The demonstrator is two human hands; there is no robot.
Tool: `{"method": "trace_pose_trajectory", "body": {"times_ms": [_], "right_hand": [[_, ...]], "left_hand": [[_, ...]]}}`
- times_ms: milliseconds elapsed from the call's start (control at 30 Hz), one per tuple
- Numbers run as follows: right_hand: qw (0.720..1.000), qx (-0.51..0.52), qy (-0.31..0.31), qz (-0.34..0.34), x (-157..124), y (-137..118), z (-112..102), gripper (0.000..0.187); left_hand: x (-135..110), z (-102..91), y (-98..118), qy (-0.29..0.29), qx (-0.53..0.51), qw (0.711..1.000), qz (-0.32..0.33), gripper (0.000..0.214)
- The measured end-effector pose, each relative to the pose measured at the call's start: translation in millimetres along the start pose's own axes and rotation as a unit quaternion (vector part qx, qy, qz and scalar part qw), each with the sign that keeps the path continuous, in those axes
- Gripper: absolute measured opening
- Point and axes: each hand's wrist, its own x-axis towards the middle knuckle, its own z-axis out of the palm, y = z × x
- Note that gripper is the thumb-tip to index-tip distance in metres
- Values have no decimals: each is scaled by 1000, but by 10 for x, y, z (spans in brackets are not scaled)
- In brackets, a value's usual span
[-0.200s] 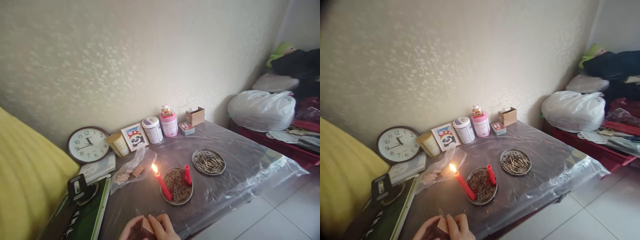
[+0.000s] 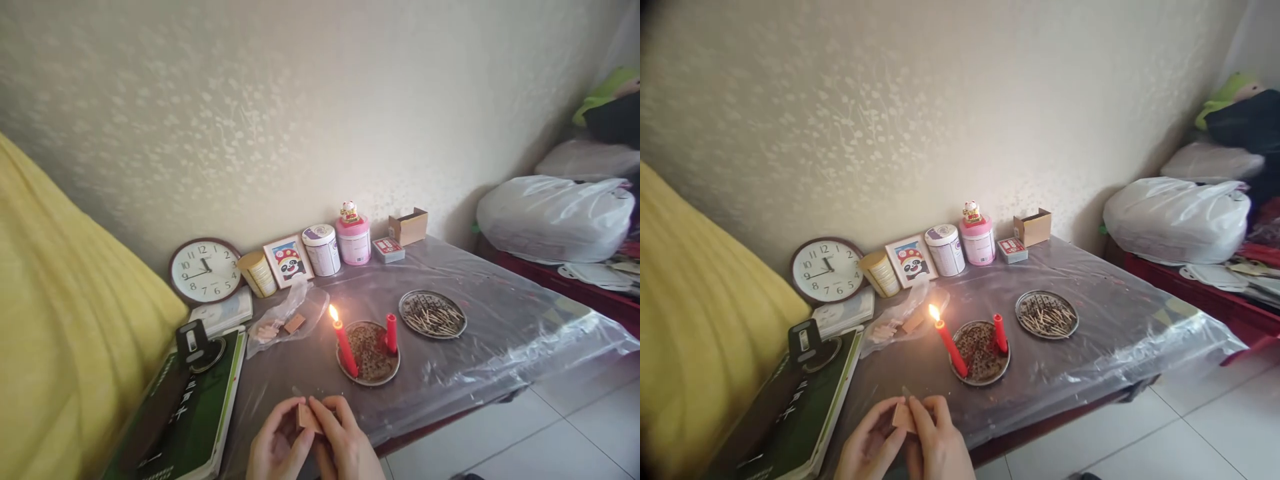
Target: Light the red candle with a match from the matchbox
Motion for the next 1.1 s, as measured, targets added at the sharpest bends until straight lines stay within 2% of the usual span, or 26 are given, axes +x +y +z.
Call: {"method": "trace_pose_trajectory", "body": {"times_ms": [67,133,200,300,433,567,633,733,833,1000,1100], "right_hand": [[998,50,17,-22,19,-53,-50,57],[993,113,34,-11,45,-86,-87,56],[980,192,31,34,74,-104,-107,52],[947,302,36,105,117,-128,-133,44],[928,341,62,138,162,-165,-191,38],[925,345,58,149,182,-173,-232,37],[935,321,53,143,178,-176,-242,37],[971,208,51,101,153,-195,-262,34],[993,96,28,56,125,-216,-285,36],[997,54,-8,54,109,-227,-274,27],[995,52,-27,81,104,-234,-235,37]], "left_hand": [[-13,-1,59,-4,-20,1000,5,37],[-7,-13,85,0,-40,999,12,37],[13,-30,86,10,-52,998,17,38],[42,-55,65,18,-54,998,26,39],[61,-89,43,15,-43,998,32,39],[102,-144,34,-9,-36,999,6,42],[131,-168,22,1,-42,999,-4,42],[158,-182,-12,18,-47,999,-18,38],[156,-171,-50,-7,-40,998,-55,31],[138,-150,-89,-32,-23,994,-99,29],[135,-151,-86,-7,-12,994,-111,33]]}}
